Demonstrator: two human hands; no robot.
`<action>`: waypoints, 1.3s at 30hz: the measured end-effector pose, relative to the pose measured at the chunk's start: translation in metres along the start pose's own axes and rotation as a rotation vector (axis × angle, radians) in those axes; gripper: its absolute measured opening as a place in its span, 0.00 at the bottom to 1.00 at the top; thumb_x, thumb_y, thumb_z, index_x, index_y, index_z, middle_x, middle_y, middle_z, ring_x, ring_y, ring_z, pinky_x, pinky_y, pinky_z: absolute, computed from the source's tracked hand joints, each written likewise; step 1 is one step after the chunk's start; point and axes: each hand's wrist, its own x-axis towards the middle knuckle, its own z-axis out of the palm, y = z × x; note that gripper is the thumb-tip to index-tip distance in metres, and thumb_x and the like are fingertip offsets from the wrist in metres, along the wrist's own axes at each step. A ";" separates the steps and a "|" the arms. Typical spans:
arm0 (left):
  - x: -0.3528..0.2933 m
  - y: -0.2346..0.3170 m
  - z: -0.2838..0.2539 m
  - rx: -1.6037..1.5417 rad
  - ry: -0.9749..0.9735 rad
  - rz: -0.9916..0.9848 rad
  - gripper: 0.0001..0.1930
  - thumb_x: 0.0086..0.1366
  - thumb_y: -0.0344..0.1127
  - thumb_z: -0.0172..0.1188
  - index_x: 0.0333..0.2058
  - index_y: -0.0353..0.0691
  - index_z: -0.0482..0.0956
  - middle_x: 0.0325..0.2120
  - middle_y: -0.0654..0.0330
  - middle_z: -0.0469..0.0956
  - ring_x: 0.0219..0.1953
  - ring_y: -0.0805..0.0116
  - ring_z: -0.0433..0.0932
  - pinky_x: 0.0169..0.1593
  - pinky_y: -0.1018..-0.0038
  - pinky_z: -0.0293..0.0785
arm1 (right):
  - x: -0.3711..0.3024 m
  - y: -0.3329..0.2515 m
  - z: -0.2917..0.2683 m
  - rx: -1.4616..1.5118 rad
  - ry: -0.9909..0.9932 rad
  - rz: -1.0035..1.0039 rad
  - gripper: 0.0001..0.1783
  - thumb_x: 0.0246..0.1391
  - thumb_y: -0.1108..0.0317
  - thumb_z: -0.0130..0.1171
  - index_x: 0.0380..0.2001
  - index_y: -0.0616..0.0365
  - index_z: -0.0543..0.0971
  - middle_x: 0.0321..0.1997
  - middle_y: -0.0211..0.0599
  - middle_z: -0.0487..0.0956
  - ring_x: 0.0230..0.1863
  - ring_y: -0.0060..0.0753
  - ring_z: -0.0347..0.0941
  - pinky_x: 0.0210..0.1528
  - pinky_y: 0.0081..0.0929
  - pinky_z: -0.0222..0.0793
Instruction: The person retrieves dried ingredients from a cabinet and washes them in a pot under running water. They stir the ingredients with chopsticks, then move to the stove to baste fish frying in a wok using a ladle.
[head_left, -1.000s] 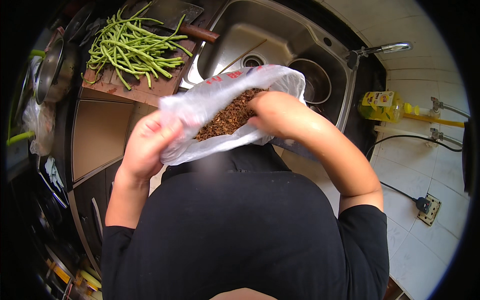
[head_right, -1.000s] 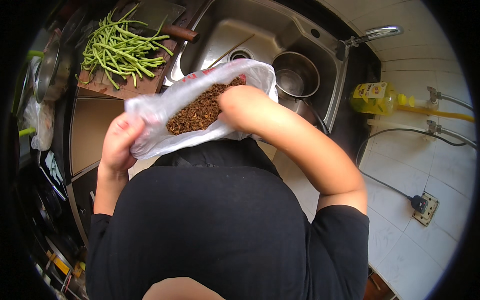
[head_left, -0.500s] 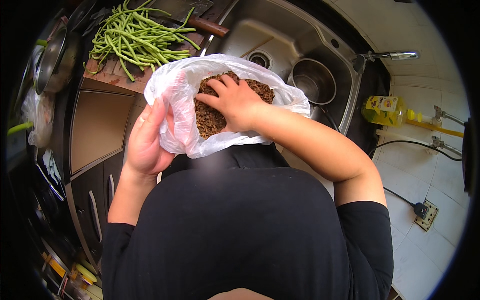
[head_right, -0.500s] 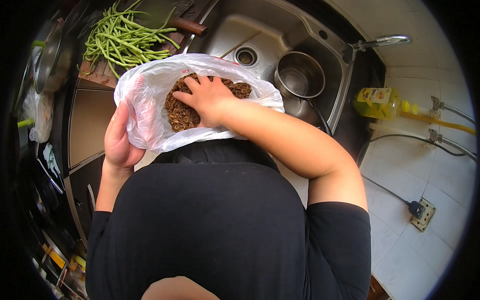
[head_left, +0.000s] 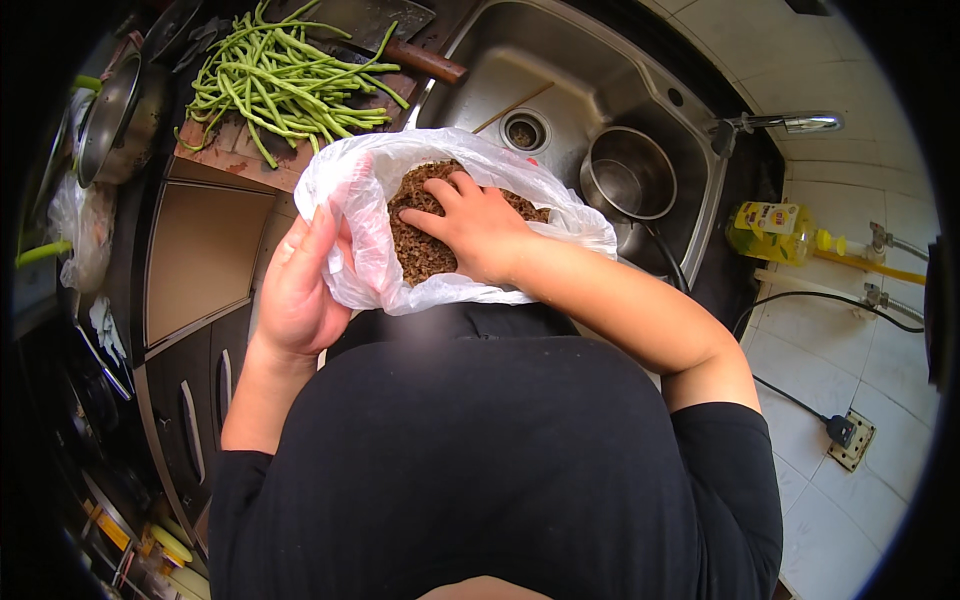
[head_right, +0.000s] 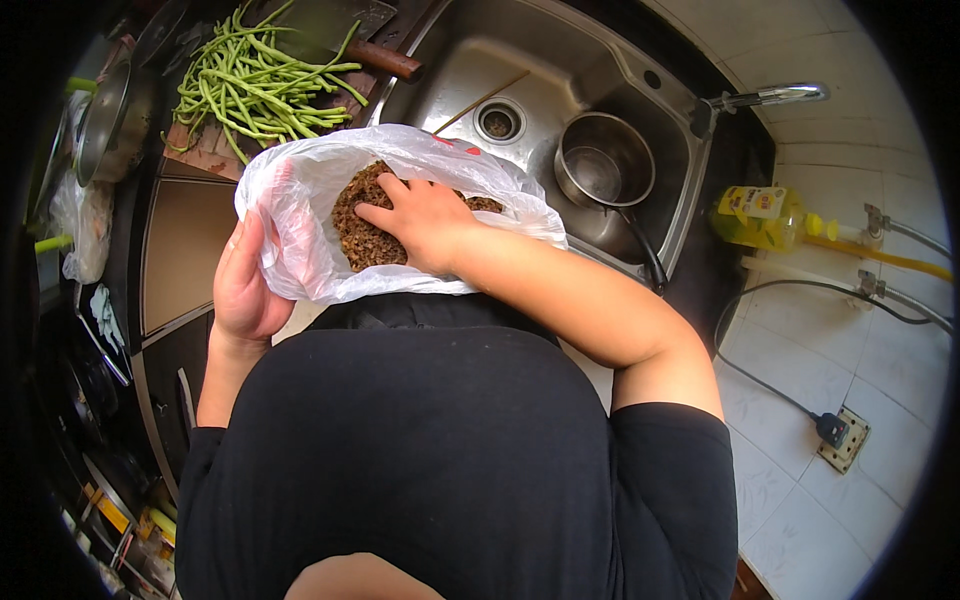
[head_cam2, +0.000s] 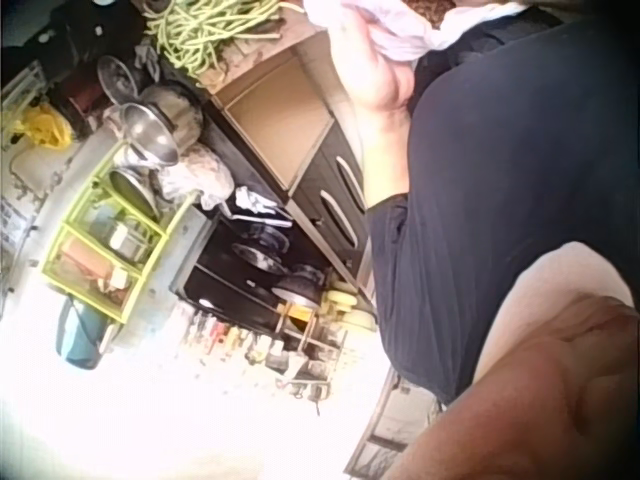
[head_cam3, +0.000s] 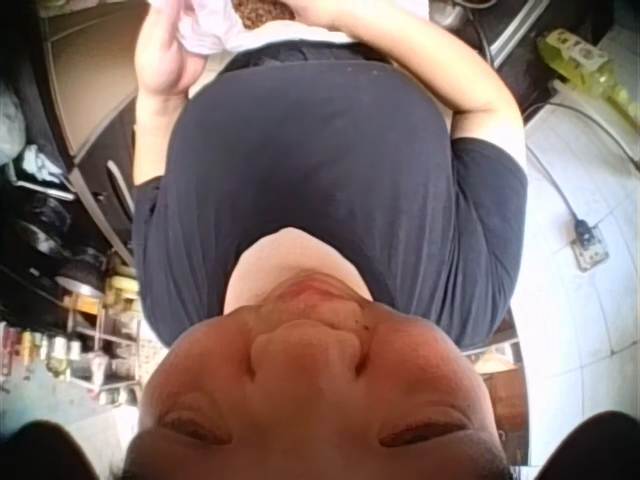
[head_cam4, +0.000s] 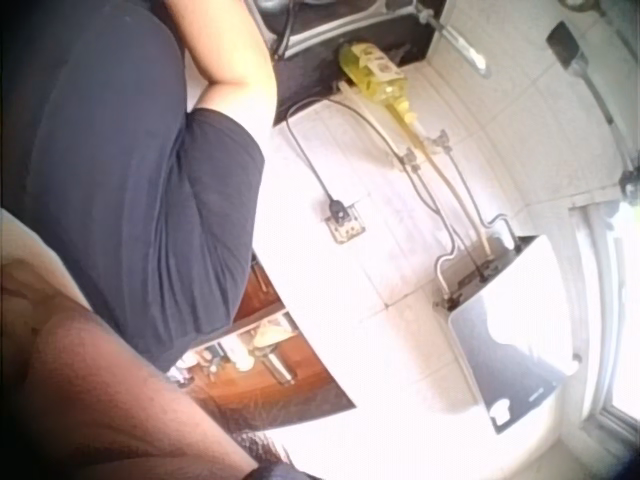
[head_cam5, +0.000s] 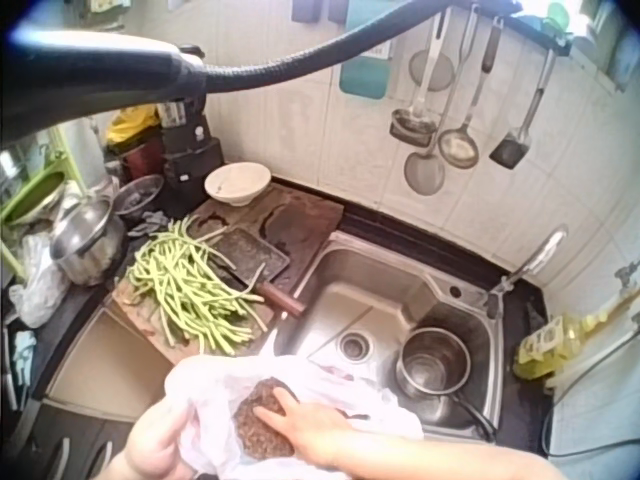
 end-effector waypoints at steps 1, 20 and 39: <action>0.001 0.000 0.002 0.002 0.007 -0.001 0.21 0.70 0.38 0.41 0.57 0.34 0.59 0.51 0.56 0.69 0.50 0.69 0.70 0.55 0.70 0.65 | -0.002 -0.002 0.000 -0.027 0.039 0.012 0.40 0.33 0.61 0.67 0.55 0.35 0.66 0.60 0.43 0.59 0.58 0.51 0.57 0.48 0.42 0.65; 0.005 0.000 0.013 -0.089 0.025 -0.028 0.21 0.70 0.39 0.38 0.59 0.37 0.55 0.51 0.55 0.68 0.51 0.66 0.70 0.53 0.68 0.68 | 0.000 0.019 -0.065 0.573 -0.052 0.165 0.36 0.35 0.63 0.62 0.54 0.48 0.68 0.47 0.42 0.75 0.49 0.36 0.72 0.53 0.28 0.65; 0.009 -0.004 0.013 -0.234 -0.082 -0.030 0.22 0.70 0.38 0.36 0.60 0.36 0.52 0.55 0.55 0.64 0.56 0.64 0.66 0.58 0.66 0.64 | -0.022 0.018 -0.090 1.485 -0.117 0.060 0.44 0.31 0.58 0.70 0.53 0.66 0.65 0.51 0.39 0.72 0.52 0.32 0.69 0.56 0.31 0.63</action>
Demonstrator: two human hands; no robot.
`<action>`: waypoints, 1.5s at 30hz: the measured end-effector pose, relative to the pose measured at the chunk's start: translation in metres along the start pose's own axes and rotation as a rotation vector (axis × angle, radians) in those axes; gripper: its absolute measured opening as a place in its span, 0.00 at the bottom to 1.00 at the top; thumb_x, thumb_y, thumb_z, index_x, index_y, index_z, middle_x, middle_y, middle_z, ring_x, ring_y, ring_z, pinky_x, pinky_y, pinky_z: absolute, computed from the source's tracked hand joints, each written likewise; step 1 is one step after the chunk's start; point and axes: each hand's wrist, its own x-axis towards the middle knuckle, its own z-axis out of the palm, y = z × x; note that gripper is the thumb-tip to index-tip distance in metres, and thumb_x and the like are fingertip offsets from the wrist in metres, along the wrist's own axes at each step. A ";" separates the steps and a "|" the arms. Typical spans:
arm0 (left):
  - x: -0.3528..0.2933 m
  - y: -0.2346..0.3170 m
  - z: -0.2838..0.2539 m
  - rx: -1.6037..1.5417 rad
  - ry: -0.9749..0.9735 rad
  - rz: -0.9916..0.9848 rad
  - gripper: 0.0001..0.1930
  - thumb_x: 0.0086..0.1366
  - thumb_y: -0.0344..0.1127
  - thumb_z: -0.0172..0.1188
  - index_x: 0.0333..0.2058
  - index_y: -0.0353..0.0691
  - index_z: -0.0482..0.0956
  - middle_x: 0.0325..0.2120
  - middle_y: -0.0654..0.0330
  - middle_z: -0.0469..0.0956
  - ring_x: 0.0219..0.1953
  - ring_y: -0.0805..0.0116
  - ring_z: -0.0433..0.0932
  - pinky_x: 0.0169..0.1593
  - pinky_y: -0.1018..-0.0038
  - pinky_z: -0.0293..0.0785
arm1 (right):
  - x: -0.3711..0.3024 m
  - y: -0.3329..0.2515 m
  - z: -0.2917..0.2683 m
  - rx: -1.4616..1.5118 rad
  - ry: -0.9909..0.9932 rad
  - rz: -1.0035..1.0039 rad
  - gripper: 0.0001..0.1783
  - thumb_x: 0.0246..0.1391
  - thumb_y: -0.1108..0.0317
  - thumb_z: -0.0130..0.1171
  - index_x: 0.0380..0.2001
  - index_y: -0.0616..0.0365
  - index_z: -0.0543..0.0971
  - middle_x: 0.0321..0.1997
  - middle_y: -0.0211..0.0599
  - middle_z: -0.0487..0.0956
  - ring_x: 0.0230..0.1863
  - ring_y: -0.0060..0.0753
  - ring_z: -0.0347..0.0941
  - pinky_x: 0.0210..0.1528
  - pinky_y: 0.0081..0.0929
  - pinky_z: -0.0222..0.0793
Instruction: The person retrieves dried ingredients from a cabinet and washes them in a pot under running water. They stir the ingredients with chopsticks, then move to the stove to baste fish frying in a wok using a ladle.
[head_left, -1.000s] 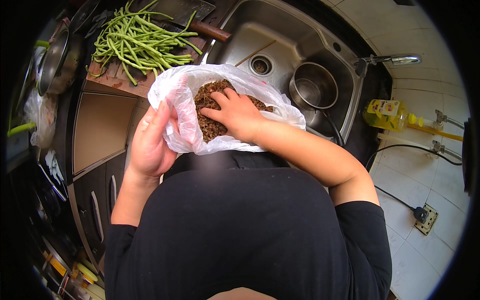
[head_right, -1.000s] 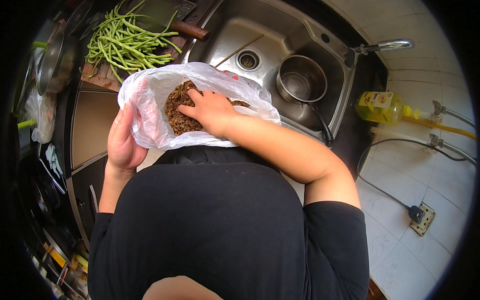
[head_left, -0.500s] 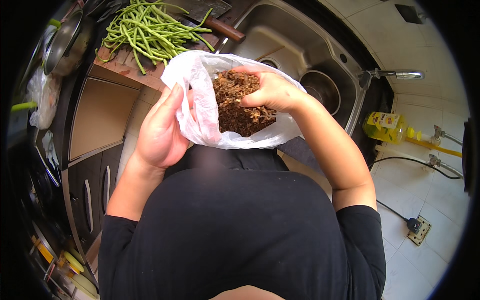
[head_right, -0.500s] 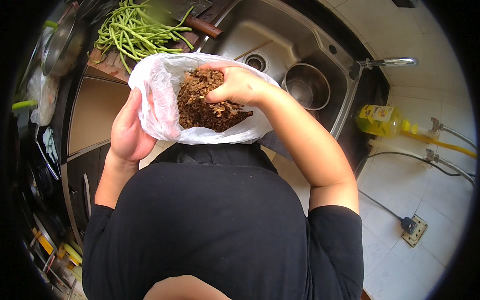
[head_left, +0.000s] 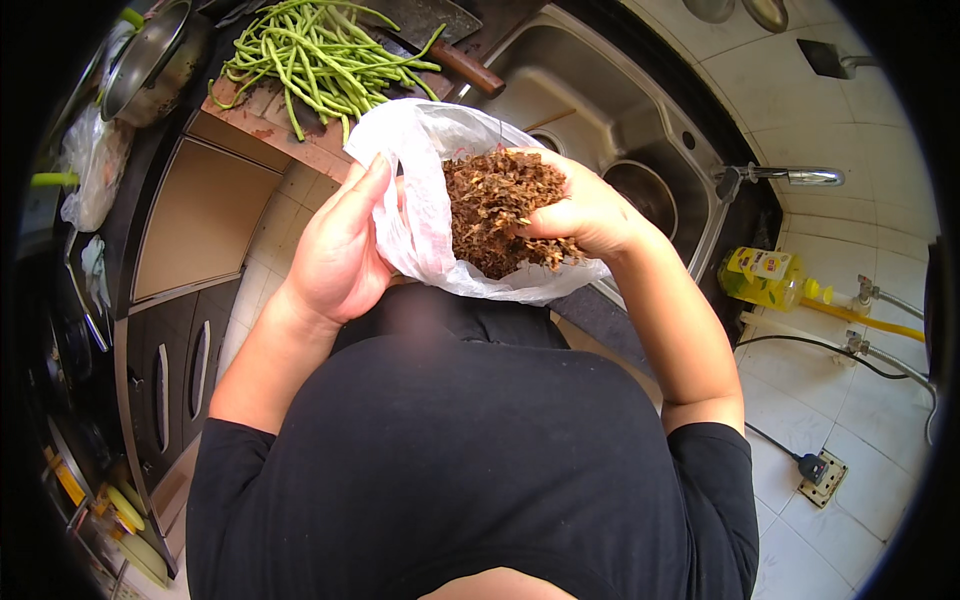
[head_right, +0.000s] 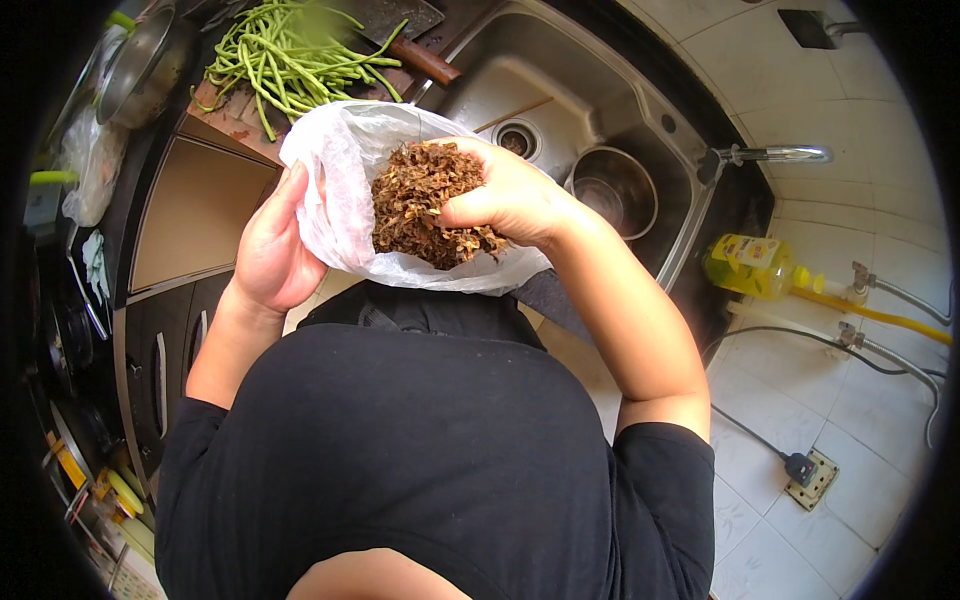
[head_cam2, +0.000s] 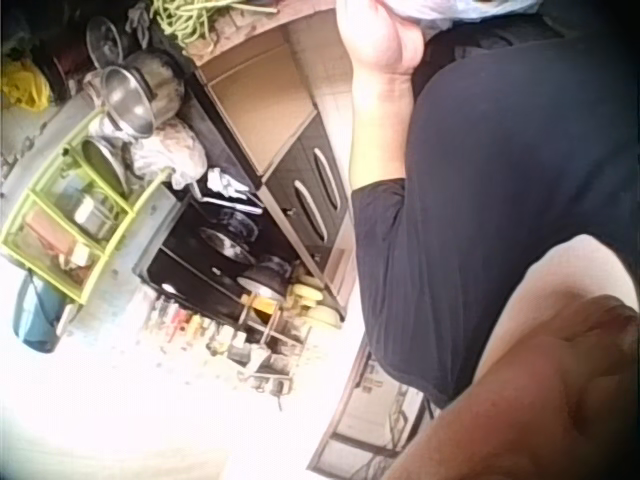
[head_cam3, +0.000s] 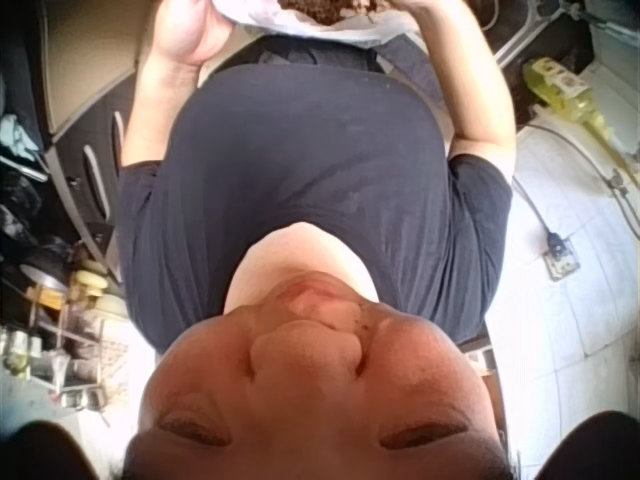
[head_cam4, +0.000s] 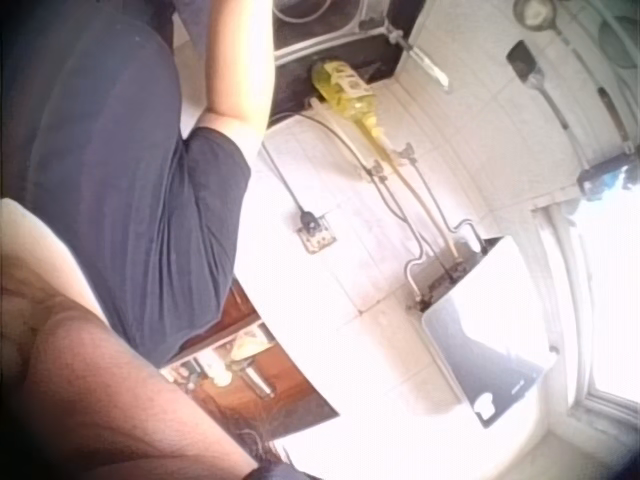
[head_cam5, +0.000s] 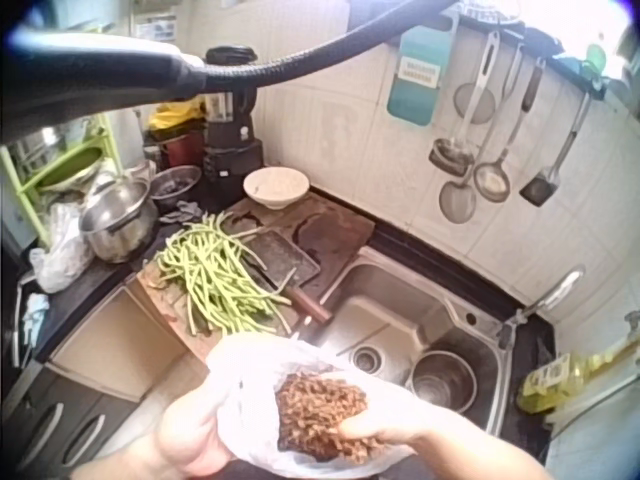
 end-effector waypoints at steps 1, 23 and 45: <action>0.000 -0.001 0.000 0.016 0.020 0.003 0.22 0.70 0.38 0.36 0.59 0.36 0.53 0.55 0.55 0.64 0.56 0.64 0.66 0.58 0.65 0.64 | -0.004 -0.005 0.004 0.014 0.014 -0.007 0.44 0.30 0.58 0.70 0.53 0.66 0.65 0.51 0.40 0.72 0.52 0.33 0.69 0.56 0.31 0.63; -0.009 -0.006 0.004 0.073 0.140 0.005 0.24 0.70 0.40 0.36 0.60 0.37 0.52 0.57 0.56 0.61 0.59 0.63 0.61 0.62 0.65 0.57 | -0.133 -0.041 -0.107 0.375 0.557 -0.437 0.25 0.44 0.69 0.59 0.49 0.64 0.70 0.45 0.43 0.76 0.43 0.40 0.75 0.44 0.35 0.73; -0.028 -0.014 0.002 0.159 0.233 0.019 0.25 0.70 0.46 0.37 0.60 0.38 0.55 0.56 0.56 0.63 0.57 0.62 0.64 0.60 0.64 0.60 | -0.110 0.187 -0.310 -0.895 1.241 0.209 0.17 0.49 0.59 0.56 0.37 0.61 0.78 0.32 0.44 0.80 0.38 0.41 0.76 0.40 0.33 0.69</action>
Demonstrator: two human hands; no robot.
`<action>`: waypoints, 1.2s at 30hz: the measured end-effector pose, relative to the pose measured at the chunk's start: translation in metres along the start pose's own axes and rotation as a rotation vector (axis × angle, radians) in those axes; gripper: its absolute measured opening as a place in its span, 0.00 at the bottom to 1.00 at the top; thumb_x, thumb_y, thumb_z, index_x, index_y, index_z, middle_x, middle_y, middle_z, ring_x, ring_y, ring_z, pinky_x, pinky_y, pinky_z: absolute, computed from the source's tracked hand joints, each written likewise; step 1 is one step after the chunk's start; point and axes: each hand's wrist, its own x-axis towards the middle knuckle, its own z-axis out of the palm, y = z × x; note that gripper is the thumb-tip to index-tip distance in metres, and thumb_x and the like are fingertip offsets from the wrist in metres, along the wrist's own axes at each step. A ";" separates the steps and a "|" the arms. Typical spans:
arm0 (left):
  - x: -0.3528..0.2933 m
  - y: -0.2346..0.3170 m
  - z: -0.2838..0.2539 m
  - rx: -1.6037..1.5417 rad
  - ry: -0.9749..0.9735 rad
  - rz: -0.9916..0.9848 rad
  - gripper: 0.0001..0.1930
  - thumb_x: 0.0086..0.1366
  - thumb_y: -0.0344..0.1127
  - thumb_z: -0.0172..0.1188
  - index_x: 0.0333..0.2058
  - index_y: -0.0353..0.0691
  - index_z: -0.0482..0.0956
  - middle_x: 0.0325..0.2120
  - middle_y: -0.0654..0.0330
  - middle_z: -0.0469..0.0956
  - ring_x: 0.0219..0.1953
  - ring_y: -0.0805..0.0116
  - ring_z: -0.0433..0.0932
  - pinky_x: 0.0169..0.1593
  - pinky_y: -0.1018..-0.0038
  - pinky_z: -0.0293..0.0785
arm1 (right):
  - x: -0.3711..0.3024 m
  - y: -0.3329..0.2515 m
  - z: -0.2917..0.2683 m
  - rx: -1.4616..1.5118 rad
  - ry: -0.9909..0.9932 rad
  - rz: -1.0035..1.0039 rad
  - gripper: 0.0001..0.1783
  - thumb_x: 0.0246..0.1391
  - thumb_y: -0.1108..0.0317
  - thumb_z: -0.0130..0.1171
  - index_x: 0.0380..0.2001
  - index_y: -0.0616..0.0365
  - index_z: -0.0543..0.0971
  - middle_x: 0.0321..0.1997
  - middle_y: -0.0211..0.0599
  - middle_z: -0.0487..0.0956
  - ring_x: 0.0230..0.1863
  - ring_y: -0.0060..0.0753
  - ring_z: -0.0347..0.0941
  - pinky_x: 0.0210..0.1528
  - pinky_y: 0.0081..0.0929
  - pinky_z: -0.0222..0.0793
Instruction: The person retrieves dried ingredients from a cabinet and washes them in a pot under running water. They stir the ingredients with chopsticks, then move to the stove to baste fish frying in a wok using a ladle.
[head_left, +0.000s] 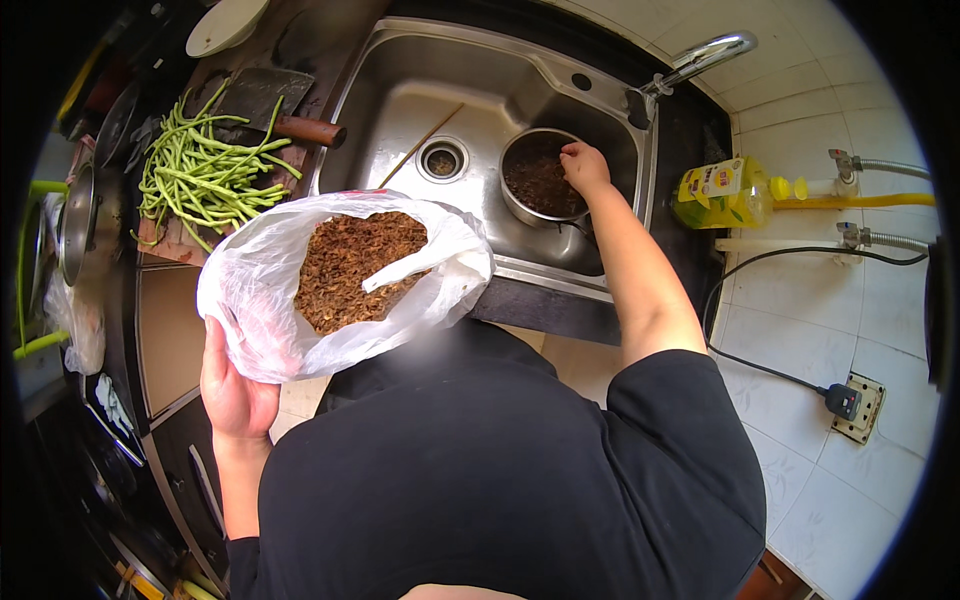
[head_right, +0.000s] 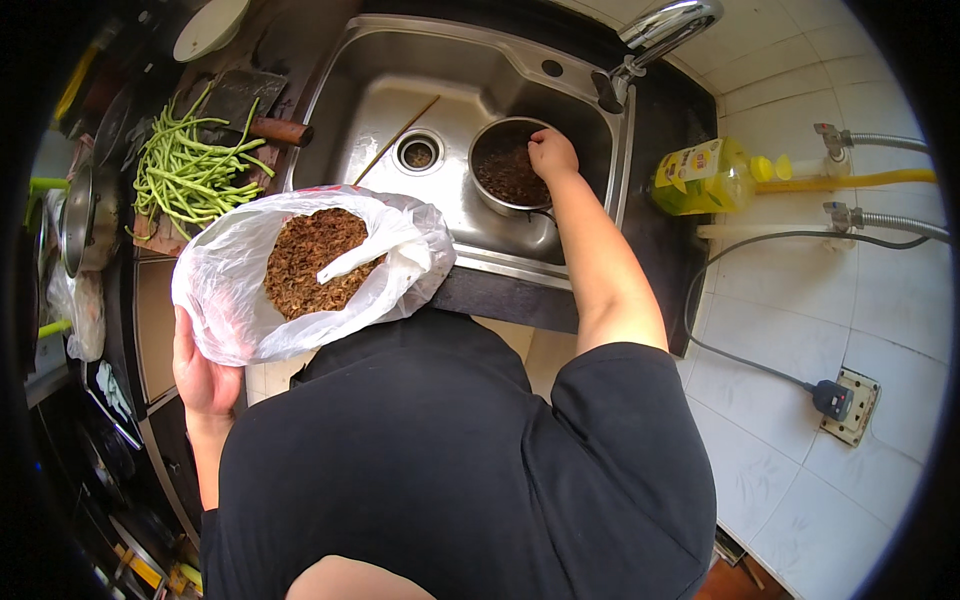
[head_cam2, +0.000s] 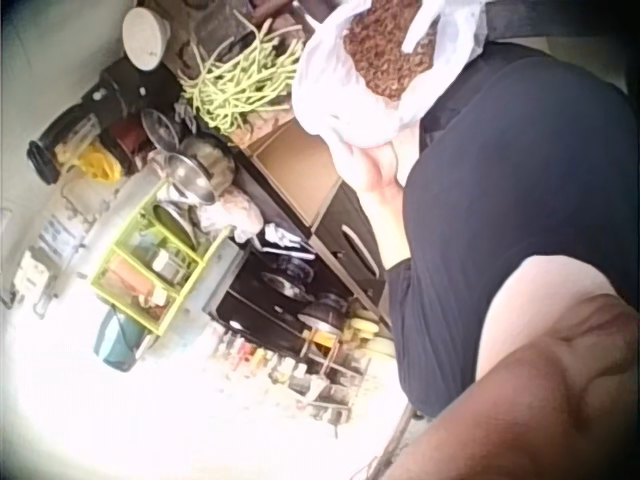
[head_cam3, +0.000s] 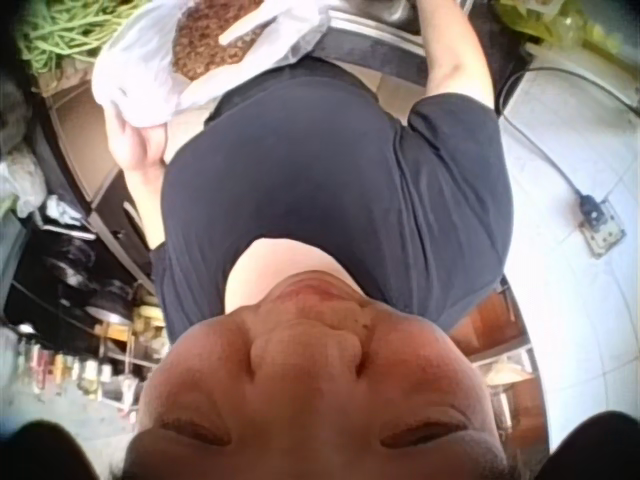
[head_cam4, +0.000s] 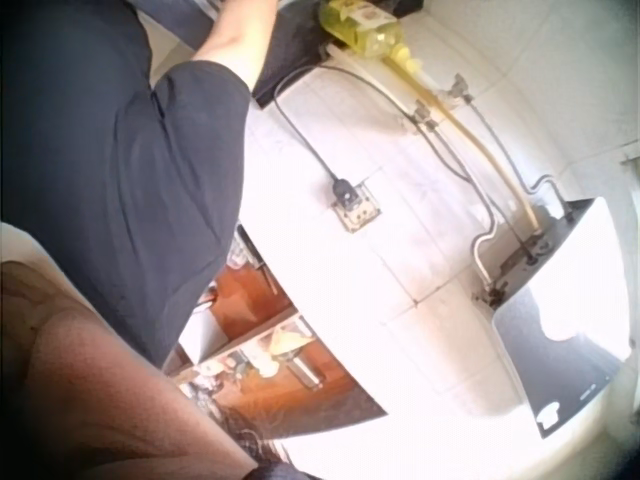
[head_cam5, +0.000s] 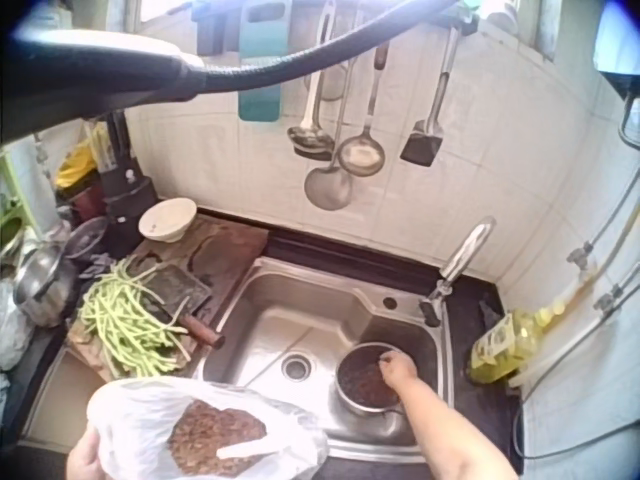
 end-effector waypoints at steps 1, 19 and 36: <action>0.000 0.000 -0.001 -0.005 -0.017 -0.007 0.25 0.70 0.46 0.38 0.60 0.38 0.55 0.56 0.56 0.63 0.57 0.62 0.64 0.60 0.64 0.59 | 0.000 0.001 -0.004 0.041 -0.062 0.098 0.16 0.50 0.59 0.55 0.36 0.60 0.78 0.33 0.45 0.79 0.38 0.43 0.76 0.41 0.34 0.69; 0.006 -0.002 0.004 -0.015 -0.023 0.003 0.25 0.70 0.46 0.37 0.60 0.39 0.56 0.57 0.57 0.63 0.58 0.62 0.63 0.61 0.63 0.57 | 0.001 -0.044 -0.096 0.211 0.474 -0.002 0.27 0.49 0.59 0.53 0.53 0.55 0.64 0.29 0.39 0.75 0.33 0.46 0.73 0.36 0.38 0.67; 0.005 0.001 0.005 0.028 -0.015 -0.016 0.25 0.70 0.46 0.37 0.60 0.37 0.55 0.57 0.56 0.62 0.58 0.61 0.62 0.62 0.63 0.56 | -0.086 -0.055 0.049 -0.488 -0.219 -0.547 0.12 0.45 0.58 0.56 0.24 0.56 0.79 0.31 0.36 0.76 0.38 0.43 0.72 0.40 0.38 0.70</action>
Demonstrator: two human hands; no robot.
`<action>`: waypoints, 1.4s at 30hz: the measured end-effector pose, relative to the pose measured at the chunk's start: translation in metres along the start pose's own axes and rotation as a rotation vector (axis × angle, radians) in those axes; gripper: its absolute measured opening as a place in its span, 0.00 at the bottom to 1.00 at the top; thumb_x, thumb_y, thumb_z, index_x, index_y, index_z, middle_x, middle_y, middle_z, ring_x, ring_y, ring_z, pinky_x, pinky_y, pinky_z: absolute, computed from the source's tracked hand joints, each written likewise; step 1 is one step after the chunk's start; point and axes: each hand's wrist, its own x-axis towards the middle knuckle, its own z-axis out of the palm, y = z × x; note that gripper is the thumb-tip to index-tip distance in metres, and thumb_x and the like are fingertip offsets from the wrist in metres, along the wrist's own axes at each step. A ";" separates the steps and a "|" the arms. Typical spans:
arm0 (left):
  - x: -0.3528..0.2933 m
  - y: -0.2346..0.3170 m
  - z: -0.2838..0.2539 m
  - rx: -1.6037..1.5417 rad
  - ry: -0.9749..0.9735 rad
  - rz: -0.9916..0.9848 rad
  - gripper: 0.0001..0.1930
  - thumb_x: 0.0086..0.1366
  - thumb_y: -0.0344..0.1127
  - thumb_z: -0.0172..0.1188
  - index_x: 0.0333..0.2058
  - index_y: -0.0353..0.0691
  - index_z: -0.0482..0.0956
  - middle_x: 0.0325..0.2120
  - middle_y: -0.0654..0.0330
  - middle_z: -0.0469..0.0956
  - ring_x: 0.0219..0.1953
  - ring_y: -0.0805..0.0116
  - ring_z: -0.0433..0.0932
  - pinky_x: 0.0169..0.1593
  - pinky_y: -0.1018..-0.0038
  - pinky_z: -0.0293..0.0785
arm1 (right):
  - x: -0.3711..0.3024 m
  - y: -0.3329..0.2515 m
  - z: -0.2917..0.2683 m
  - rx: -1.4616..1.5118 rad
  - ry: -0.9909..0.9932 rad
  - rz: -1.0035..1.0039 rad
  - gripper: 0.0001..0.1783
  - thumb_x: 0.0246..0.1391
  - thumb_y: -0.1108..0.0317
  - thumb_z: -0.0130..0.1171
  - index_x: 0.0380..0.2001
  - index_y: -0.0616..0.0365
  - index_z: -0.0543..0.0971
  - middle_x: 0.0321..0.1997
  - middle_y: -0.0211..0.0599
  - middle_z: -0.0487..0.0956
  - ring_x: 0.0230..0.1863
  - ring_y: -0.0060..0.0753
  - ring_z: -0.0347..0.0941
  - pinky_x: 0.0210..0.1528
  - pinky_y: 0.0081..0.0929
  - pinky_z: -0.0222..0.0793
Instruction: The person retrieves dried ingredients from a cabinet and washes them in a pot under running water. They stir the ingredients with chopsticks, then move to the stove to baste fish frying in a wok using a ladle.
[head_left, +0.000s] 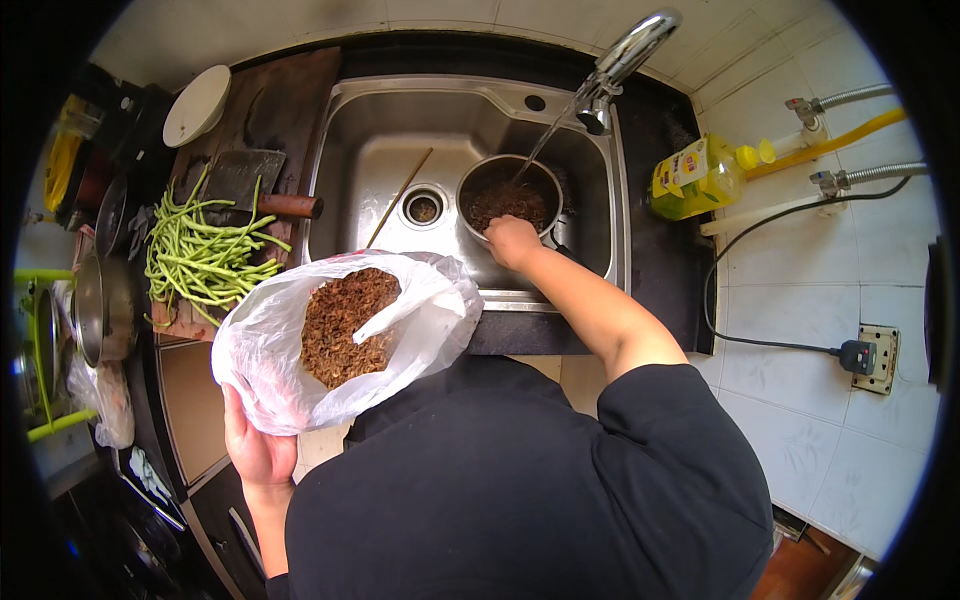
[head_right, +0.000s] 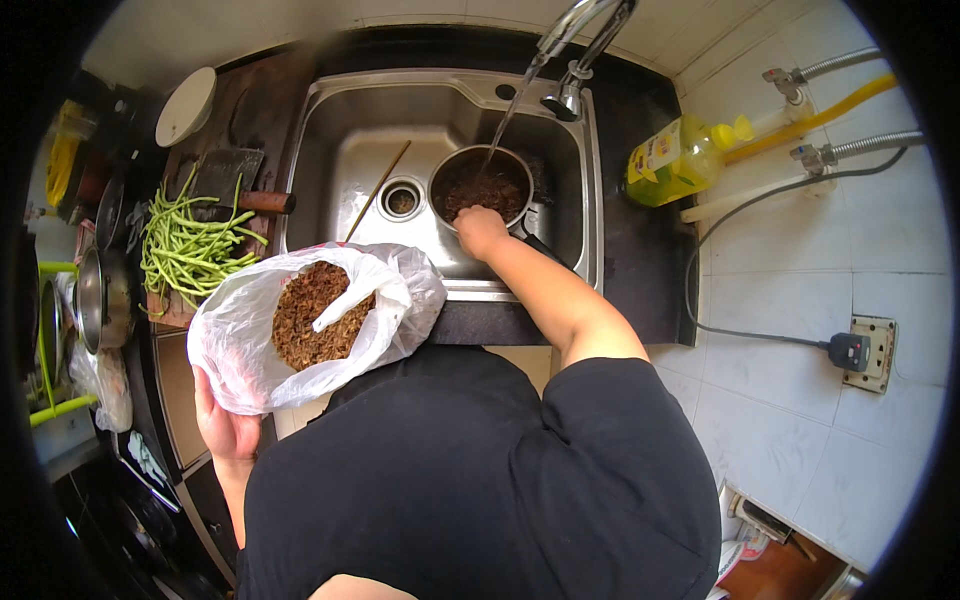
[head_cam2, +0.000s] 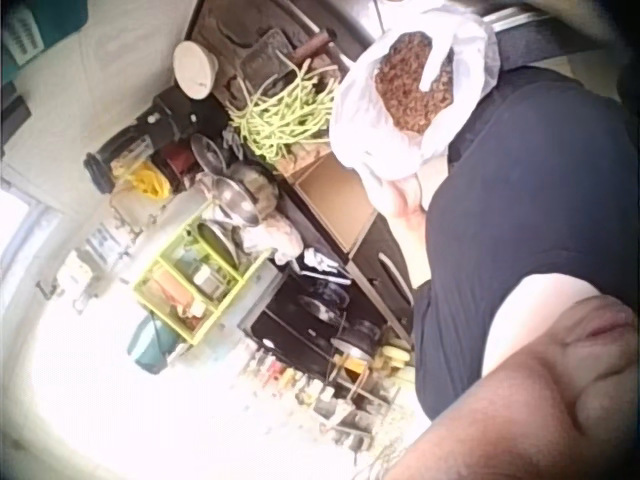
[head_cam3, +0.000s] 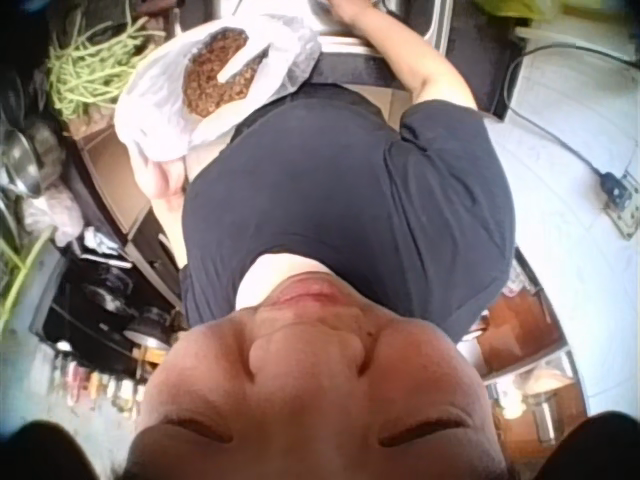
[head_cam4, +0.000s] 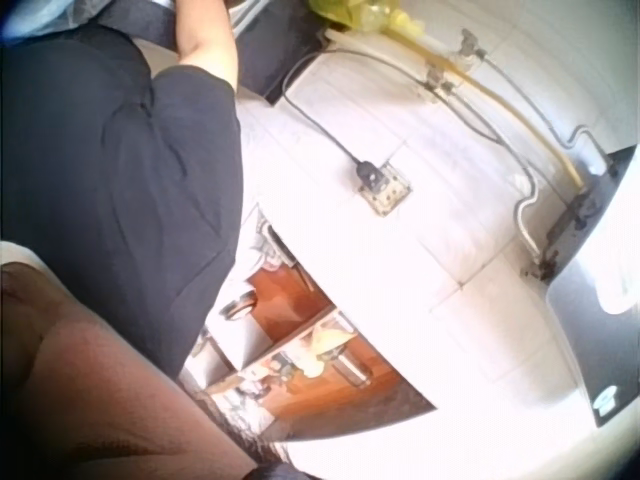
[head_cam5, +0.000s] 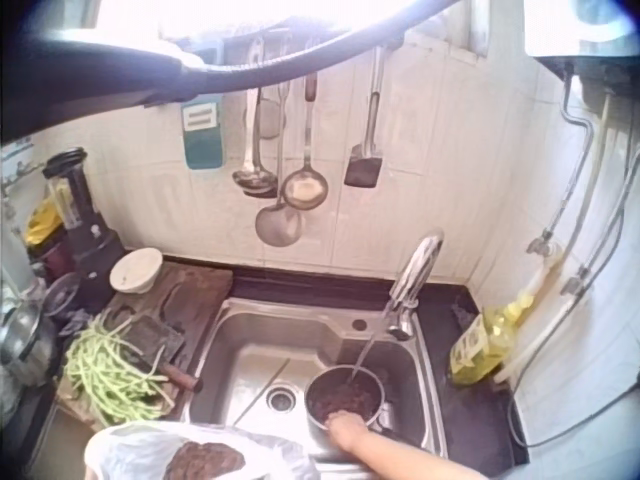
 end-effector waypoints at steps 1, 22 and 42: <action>0.000 0.001 -0.001 0.000 -0.003 -0.003 0.25 0.70 0.46 0.36 0.60 0.37 0.55 0.57 0.56 0.62 0.58 0.61 0.62 0.62 0.63 0.56 | 0.004 -0.004 -0.001 0.014 0.019 -0.018 0.12 0.45 0.58 0.57 0.23 0.55 0.79 0.31 0.36 0.76 0.38 0.42 0.72 0.40 0.38 0.70; -0.001 -0.010 0.003 0.052 -0.135 0.041 0.29 0.65 0.32 0.47 0.62 0.36 0.47 0.58 0.54 0.58 0.60 0.63 0.60 0.62 0.65 0.55 | 0.030 -0.241 -0.141 0.174 -0.444 -0.361 0.42 0.36 0.54 0.68 0.55 0.60 0.65 0.56 0.53 0.65 0.58 0.50 0.61 0.60 0.36 0.58; 0.003 0.006 -0.005 0.055 -0.272 0.051 0.34 0.64 0.37 0.51 0.62 0.38 0.43 0.58 0.54 0.59 0.59 0.63 0.60 0.61 0.65 0.57 | 0.023 -0.223 -0.170 0.089 -0.538 -0.437 0.42 0.30 0.64 0.68 0.56 0.44 0.66 0.54 0.43 0.66 0.53 0.47 0.66 0.54 0.36 0.64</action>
